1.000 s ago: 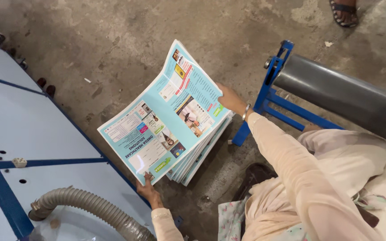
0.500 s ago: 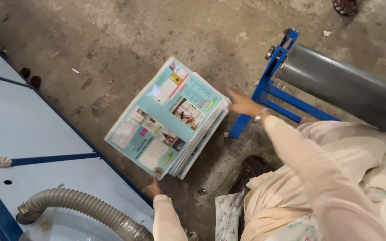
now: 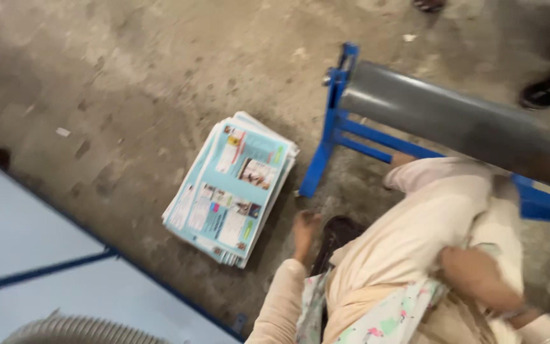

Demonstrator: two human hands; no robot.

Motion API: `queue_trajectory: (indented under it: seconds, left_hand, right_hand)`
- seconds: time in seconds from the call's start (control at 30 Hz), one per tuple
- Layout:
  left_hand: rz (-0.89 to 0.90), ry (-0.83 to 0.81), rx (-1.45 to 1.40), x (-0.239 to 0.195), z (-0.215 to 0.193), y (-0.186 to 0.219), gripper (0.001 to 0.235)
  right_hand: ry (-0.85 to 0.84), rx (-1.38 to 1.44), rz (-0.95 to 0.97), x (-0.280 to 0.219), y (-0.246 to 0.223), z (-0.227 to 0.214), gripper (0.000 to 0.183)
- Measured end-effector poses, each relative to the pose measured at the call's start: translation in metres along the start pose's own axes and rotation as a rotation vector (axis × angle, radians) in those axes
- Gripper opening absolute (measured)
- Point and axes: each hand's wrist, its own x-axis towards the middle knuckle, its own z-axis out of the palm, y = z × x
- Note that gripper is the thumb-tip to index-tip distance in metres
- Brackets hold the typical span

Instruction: The person folds a large printed sheet in half, places it on a metal roller, and uses a red-handled tool to press and smooth the fold. They repeat this process for multiple sheets, stacking the finished items on a nearby surface.

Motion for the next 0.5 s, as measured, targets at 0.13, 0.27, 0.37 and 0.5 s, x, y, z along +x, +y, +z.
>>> queue_trajectory:
  seconds: [0.13,0.27,0.37,0.5]
  left_hand:
    - [0.085,-0.498,-0.152,-0.025,0.097,0.102,0.052]
    - [0.408,-0.617,-0.065,-0.027,0.118,0.175,0.053]
    - [0.525,-0.594,-0.027,-0.007,0.115,0.219,0.049]
    - [0.813,-0.478,0.12,0.021,0.132,0.28,0.059]
  right_hand:
    - [0.271,-0.062,0.056,-0.03,-0.005,0.041,0.025]
    - [0.064,0.136,0.251,-0.074,0.045,0.022,0.029]
    - [0.149,0.314,0.515,-0.132,0.087,0.022,0.03]
    - [0.386,0.69,0.866,-0.188,0.112,0.053,0.05]
